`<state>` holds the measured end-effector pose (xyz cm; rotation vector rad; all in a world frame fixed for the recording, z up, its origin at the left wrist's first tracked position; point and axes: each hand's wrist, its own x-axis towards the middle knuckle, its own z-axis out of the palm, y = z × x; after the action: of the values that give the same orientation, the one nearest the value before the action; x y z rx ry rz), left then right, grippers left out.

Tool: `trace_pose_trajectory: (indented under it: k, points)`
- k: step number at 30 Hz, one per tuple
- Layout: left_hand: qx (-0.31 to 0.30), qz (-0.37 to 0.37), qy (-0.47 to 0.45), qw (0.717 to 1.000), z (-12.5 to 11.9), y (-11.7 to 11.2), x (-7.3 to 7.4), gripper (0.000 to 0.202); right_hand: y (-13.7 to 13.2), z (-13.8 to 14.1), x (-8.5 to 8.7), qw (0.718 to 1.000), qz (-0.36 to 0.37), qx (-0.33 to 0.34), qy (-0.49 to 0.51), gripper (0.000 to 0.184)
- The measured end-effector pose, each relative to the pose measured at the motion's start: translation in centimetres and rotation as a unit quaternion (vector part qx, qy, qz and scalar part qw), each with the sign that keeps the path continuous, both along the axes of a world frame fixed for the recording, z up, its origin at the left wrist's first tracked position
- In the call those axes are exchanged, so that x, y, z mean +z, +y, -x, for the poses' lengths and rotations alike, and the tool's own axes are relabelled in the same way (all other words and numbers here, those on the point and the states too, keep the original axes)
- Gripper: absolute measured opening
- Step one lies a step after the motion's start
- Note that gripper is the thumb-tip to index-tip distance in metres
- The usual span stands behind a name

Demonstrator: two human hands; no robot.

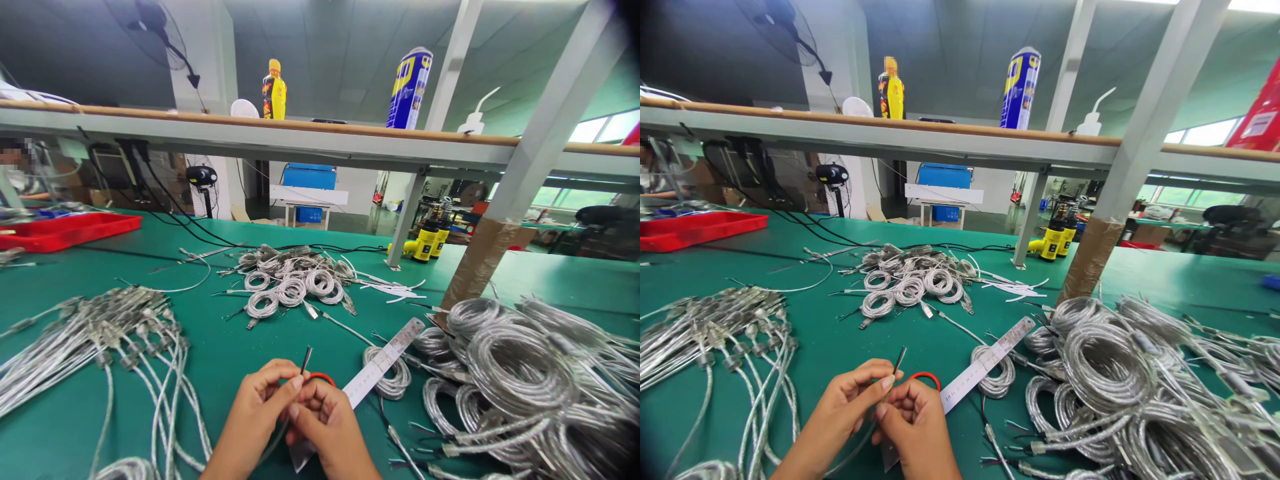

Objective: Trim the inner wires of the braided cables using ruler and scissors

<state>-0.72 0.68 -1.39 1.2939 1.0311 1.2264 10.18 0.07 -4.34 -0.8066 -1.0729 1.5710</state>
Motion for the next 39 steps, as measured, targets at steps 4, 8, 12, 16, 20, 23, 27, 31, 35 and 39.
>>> trace_pose_trajectory:
  k: [4,8,12,16,20,23,27,31,35,39]
  points:
    - [-0.014,0.034,-0.045,0.998,0.0,0.0,-0.3,0.015,-0.2,0.1,-0.2,1.000,-0.002,0.012,-0.013,0.039]
    - [-0.031,0.075,-0.070,0.994,0.1,0.0,-0.5,0.020,-0.3,0.3,-0.6,0.999,-0.015,0.032,-0.008,0.038]
    - [-0.013,0.066,-0.065,0.996,0.0,-0.3,0.1,0.022,-0.3,0.3,-0.9,0.996,-0.052,0.070,0.005,0.033]
    - [0.006,0.047,-0.054,0.997,0.0,-0.6,0.6,0.022,-0.4,0.3,-0.9,0.995,-0.066,0.081,0.001,0.035]
    - [0.032,0.043,-0.058,0.997,-0.1,-0.7,0.3,0.025,-0.4,0.5,-1.1,0.993,-0.077,0.088,0.007,0.033]
    - [0.045,0.059,-0.065,0.995,-0.2,-0.8,0.1,0.030,-0.5,0.7,-1.5,0.992,-0.082,0.098,0.022,0.030]
    - [0.053,0.061,-0.075,0.994,-0.2,-1.0,0.3,0.030,-0.7,0.8,-1.7,0.990,-0.087,0.107,0.026,0.029]
    - [0.057,0.056,-0.084,0.993,-0.2,-0.9,0.4,0.027,-0.8,0.9,-1.7,0.989,-0.093,0.109,0.026,0.028]
    - [0.047,0.066,-0.095,0.992,-0.2,-0.8,0.2,0.027,-0.8,0.8,-1.5,0.988,-0.100,0.116,0.030,0.027]
    - [0.027,0.081,-0.114,0.990,-0.2,-0.9,0.0,0.025,-0.9,0.8,-1.2,0.985,-0.118,0.119,0.039,0.029]
